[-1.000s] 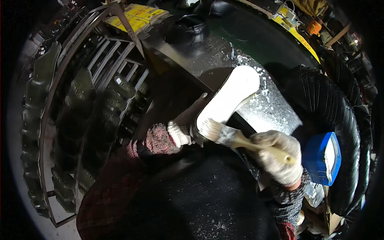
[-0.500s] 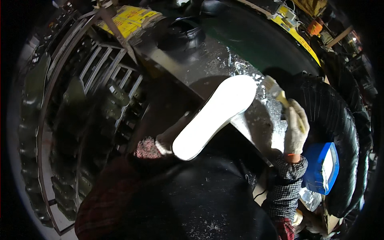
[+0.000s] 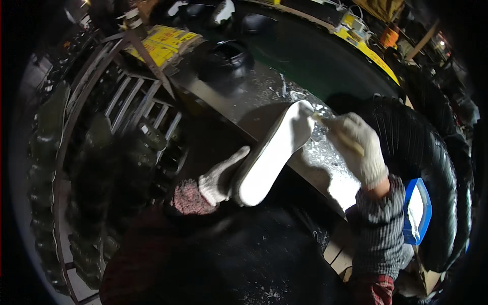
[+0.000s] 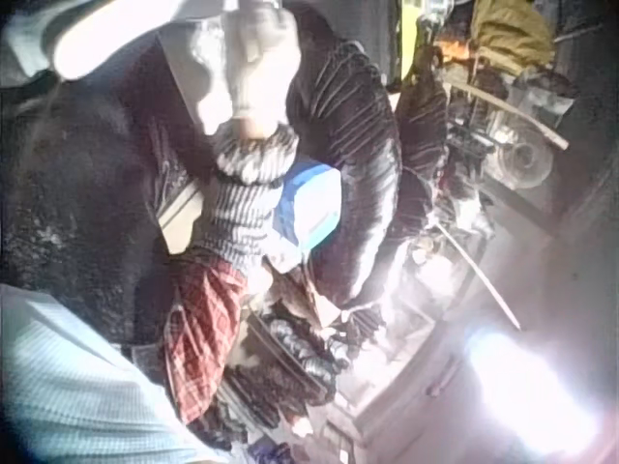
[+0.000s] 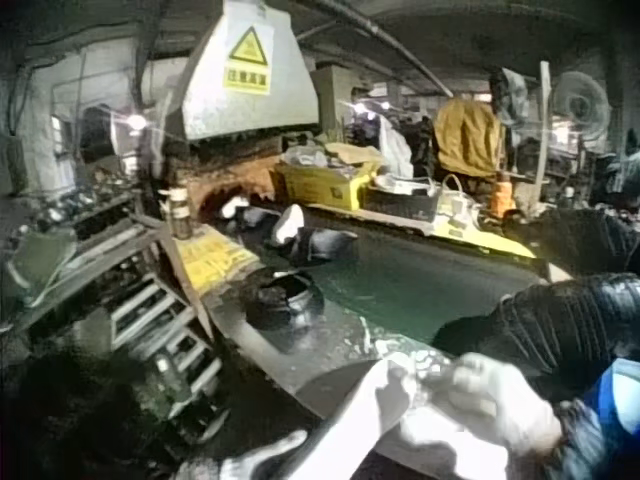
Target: Apply adhesive to shoe soles and interior components using a brush.
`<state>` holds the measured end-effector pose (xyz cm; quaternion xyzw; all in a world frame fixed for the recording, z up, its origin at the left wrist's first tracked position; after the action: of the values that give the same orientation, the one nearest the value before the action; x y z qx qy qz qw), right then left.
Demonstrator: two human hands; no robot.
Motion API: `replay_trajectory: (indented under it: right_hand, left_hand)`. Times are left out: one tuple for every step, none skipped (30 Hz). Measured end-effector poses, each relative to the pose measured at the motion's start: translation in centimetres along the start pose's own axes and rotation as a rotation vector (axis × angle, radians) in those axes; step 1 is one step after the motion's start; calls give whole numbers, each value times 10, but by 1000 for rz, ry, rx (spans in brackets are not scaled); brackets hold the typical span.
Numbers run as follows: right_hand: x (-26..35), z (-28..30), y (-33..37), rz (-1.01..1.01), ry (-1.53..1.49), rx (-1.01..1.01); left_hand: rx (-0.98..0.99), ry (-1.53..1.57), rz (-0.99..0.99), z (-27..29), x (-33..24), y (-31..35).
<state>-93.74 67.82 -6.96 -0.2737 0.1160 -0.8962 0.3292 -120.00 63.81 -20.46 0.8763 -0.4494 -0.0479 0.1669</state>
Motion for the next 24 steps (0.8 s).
replay_trajectory:
  right_hand:
    - [34,0,-1,105,-7,-11]
    - [68,5,5,191,6,-22]
    - [96,9,7,216,-66,14]
    - [109,8,8,241,-136,54]
    - [98,6,16,190,-97,56]
    - [97,7,14,145,-74,79]
    - [94,7,14,96,-51,103]
    - [86,1,14,74,-39,78]
    - [84,-1,12,75,-43,53]
    - [81,-3,11,76,-48,28]
    - [77,-5,13,29,-30,-56]
    - [73,-4,20,-14,-17,-140]
    - [68,-1,29,-104,-72,-198]
    - [56,3,50,-263,-57,-232]
    - [48,4,73,-352,-36,-295]
    - [47,6,88,-399,-18,-302]
    - [47,7,102,-466,-75,-323]
    - [44,7,118,-557,-122,-351]
    - [44,7,132,-588,-191,-386]
    - [44,6,144,-642,-247,-427]
    - [50,6,149,-639,-265,-537]
    - [52,8,156,-699,-308,-607]
    - [56,14,161,-660,-238,-631]
    - [57,24,170,-635,-154,-664]
  left_hand:
    - [-15,-161,-83,-8,-6,0]
    - [-20,-323,-142,-16,-11,-6]
    - [26,-824,-415,-25,-19,-4]
    - [20,-823,-443,-25,-27,-8]
    - [34,-1152,-513,-27,-40,-40]
    - [-1,-1504,-653,-42,-52,-39]
    - [-44,-1855,-786,-57,-63,-40]
    - [-104,-2205,-917,-67,-73,-40]
    - [-106,-1276,-640,-70,-82,-56]
    - [-83,-360,-324,-71,-82,-70]
    - [-50,-1044,-637,-52,-106,-81]
    - [-16,-1730,-947,-61,-110,-80]
    - [104,-1121,-775,-57,-124,-81]
    - [223,-507,-508,-84,-111,-94]
    - [186,-618,-632,-111,-110,-87]
    - [39,-1066,-1005,-119,-136,-82]
    - [-155,-1379,-1258,-139,-160,-71]
    - [-225,-1418,-1360,-161,-166,-68]
    - [-612,-2008,-1621,-166,-199,-53]
    - [-874,-2272,-1689,-171,-214,-57]
    - [-1027,-2334,-1546,-161,-232,-61]
    - [-1104,-2360,-1229,-147,-250,-61]
    - [-1185,-2446,-698,-133,-268,-65]
    - [-1144,-2552,-597,-135,-264,-73]
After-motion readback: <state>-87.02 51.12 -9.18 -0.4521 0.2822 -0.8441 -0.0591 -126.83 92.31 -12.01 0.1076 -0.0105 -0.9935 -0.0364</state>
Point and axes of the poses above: each hand's wrist, its own y-axis away from the middle knuckle, its own z-axis out of the back of the hand, x = y × z, the point moved 3 cm from there along -y, towards the middle knuckle, and after that the axes turned 1 degree about z, right-handed, at the moved point
